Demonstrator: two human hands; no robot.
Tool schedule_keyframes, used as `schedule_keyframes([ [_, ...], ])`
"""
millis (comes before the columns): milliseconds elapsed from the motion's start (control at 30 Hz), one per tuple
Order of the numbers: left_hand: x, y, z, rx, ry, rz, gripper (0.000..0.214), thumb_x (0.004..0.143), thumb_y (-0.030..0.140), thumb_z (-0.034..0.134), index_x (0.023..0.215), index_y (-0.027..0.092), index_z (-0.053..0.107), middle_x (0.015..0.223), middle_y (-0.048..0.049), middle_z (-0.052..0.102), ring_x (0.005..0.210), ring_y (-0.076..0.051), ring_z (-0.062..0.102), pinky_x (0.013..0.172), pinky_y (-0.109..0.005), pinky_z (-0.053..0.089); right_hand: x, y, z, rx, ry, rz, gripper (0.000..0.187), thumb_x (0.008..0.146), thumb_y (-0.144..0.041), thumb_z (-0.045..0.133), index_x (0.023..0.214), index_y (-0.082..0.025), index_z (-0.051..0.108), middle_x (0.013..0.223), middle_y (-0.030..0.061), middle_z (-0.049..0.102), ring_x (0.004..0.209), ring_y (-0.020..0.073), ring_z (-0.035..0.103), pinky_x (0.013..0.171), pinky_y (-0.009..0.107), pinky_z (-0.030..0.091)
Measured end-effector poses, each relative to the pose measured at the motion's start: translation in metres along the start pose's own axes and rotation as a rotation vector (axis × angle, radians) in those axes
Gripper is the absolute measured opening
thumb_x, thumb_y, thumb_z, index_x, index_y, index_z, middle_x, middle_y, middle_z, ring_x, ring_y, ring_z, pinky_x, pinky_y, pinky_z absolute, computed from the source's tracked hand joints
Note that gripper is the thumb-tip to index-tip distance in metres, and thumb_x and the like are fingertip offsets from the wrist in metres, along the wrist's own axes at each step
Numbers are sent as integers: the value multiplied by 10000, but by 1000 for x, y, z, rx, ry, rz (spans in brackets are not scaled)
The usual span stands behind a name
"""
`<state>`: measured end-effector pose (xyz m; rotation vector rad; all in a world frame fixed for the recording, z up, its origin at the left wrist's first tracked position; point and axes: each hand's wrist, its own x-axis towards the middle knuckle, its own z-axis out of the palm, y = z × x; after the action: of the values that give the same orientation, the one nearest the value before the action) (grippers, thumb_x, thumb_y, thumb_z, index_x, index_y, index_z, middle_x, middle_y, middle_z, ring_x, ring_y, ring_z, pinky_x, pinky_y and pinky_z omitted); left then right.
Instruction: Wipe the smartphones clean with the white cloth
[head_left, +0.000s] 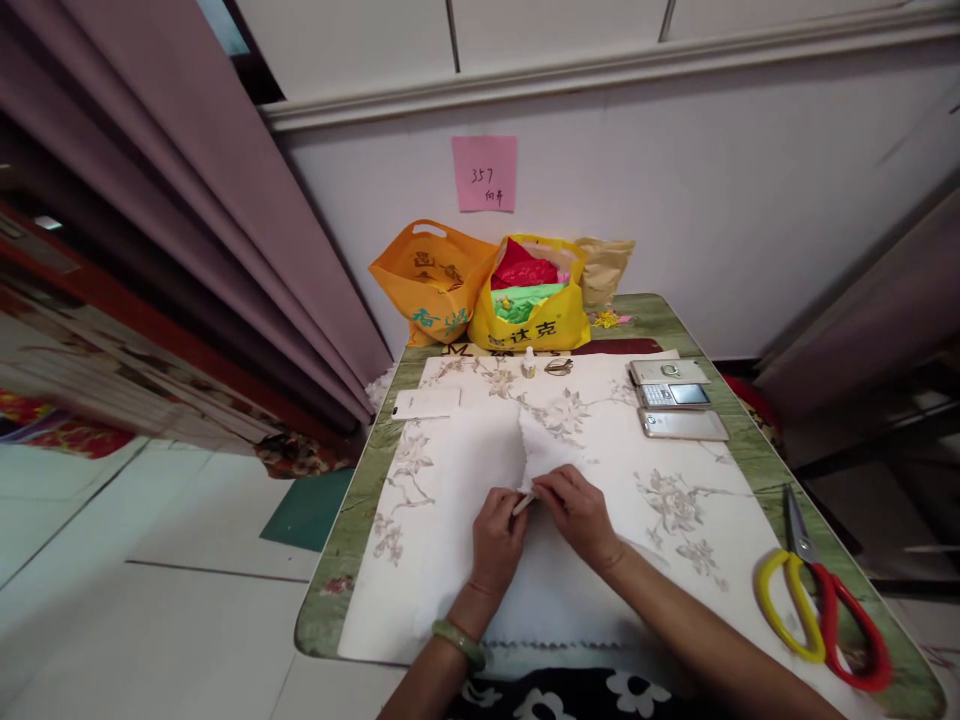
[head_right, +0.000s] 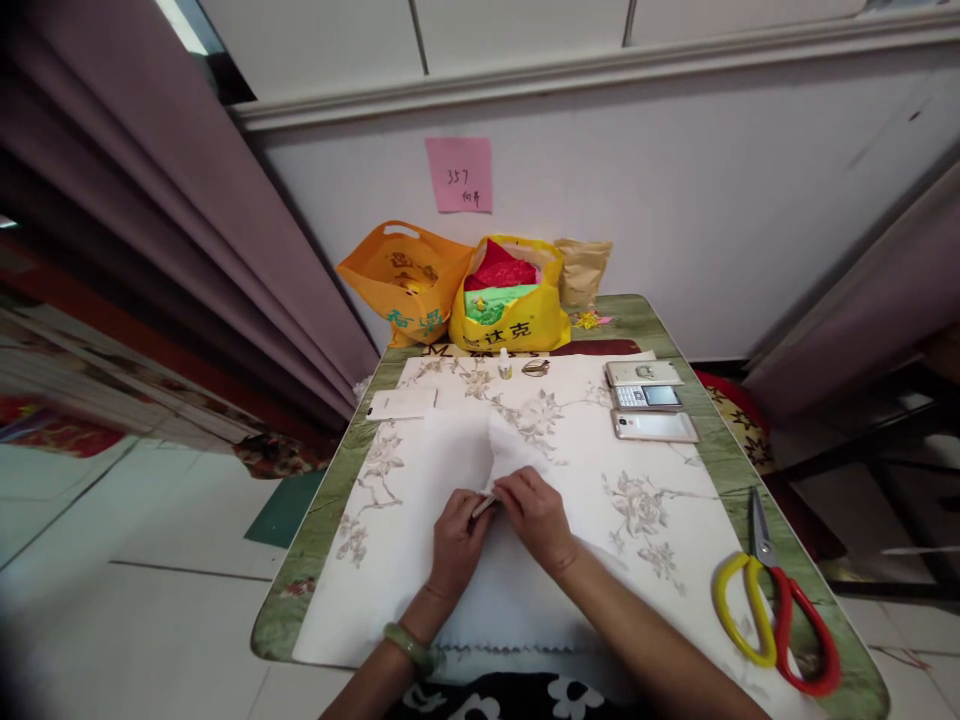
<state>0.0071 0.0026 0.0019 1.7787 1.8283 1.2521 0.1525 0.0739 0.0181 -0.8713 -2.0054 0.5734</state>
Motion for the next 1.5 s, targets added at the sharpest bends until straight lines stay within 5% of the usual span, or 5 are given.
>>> schedule_keyframes([
  [267,-1,1,-3,-162,56,-114,157,877,261,552,996,195,630,884,-34,623,783,-143,594,718,-259,495,22,50,-19,25,174,427,343,879,-487,527,862,-190,697,795,46,664,696,164,600,695,282,483],
  [567,19,5,-9,-467,-58,-653,339,787,448,601,983,171,615,509,86,445,418,-107,477,437,-224,386,32,93,-72,-108,208,663,493,861,-553,414,921,-155,699,695,51,678,610,186,605,622,287,449],
  [833,13,-6,-17,150,-2,-338,426,740,281,652,1150,168,648,1094,-104,537,977,-236,577,895,-406,477,-19,51,-108,-428,-92,613,491,862,-562,445,1228,-247,536,1028,48,679,697,175,630,609,290,409],
  [1100,6,-17,-26,274,-323,-49,720,654,286,777,1322,205,519,1294,-117,534,1211,-298,465,1039,-493,398,-86,5,-140,-670,-588,736,542,793,-739,433,645,-238,580,613,51,654,619,261,638,518,292,262],
  [1500,-4,-3,-28,343,-80,254,197,909,260,516,1040,204,652,883,-69,729,789,-179,691,738,-287,570,-72,-9,-132,-268,-314,557,188,839,-440,529,799,-259,558,612,-14,604,518,166,540,536,276,365],
])
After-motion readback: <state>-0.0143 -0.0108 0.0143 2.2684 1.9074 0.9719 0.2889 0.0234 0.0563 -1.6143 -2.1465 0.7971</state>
